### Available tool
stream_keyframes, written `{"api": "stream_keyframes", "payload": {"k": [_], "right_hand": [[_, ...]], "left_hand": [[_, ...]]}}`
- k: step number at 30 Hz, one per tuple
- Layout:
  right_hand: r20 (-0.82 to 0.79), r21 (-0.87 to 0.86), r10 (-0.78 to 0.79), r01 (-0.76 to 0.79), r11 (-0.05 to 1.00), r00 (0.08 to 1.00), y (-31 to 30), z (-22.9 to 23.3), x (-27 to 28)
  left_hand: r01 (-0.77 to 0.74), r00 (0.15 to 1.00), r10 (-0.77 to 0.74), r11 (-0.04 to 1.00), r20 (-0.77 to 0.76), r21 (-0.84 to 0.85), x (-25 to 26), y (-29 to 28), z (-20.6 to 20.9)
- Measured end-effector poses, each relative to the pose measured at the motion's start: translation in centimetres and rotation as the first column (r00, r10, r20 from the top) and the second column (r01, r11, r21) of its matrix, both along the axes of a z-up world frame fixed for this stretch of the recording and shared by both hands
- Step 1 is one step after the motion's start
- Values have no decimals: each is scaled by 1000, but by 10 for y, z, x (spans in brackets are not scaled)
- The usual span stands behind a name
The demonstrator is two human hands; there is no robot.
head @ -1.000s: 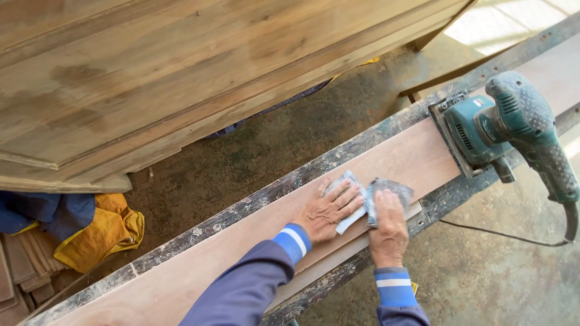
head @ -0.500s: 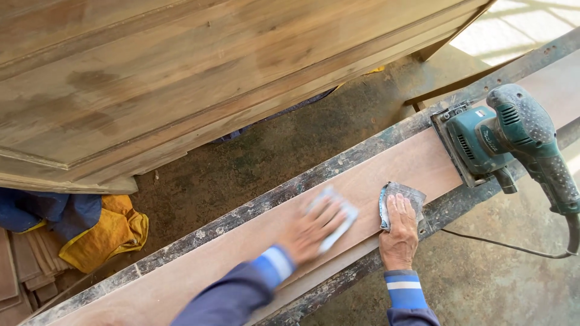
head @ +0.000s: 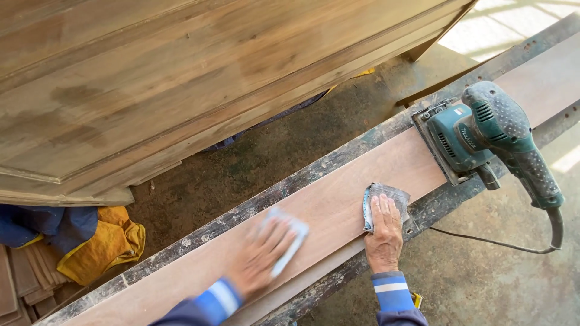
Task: Sand wooden surfaces of a plank and a triangular frame using an orbital sander and sandpaper.
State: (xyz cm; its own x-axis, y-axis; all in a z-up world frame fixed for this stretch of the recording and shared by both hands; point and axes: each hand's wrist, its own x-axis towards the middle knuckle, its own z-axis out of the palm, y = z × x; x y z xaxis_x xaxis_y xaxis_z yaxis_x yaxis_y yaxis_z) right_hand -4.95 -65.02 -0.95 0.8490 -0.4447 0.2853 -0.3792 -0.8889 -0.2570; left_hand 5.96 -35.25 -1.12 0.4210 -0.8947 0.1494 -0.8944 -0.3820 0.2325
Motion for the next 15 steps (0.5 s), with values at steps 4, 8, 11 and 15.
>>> {"api": "stream_keyframes", "payload": {"k": [4,8,11,15], "right_hand": [[3,-25,27,-26,999,1000,-2,-4,-1],[-3,-43,64,-64,997,998,-4,-3,-1],[10,-55,64,-64,996,998,-1,-5,-5],[17,5,23,-23,1000,1000,8,-13,6]], "left_hand": [[-8,998,11,999,65,-41,27,-141,-15],[-54,993,43,993,-108,-104,20,-130,-16],[-31,990,20,996,-137,-79,17,-44,-11],[-143,985,143,990,-99,13,15,148,4]]}}
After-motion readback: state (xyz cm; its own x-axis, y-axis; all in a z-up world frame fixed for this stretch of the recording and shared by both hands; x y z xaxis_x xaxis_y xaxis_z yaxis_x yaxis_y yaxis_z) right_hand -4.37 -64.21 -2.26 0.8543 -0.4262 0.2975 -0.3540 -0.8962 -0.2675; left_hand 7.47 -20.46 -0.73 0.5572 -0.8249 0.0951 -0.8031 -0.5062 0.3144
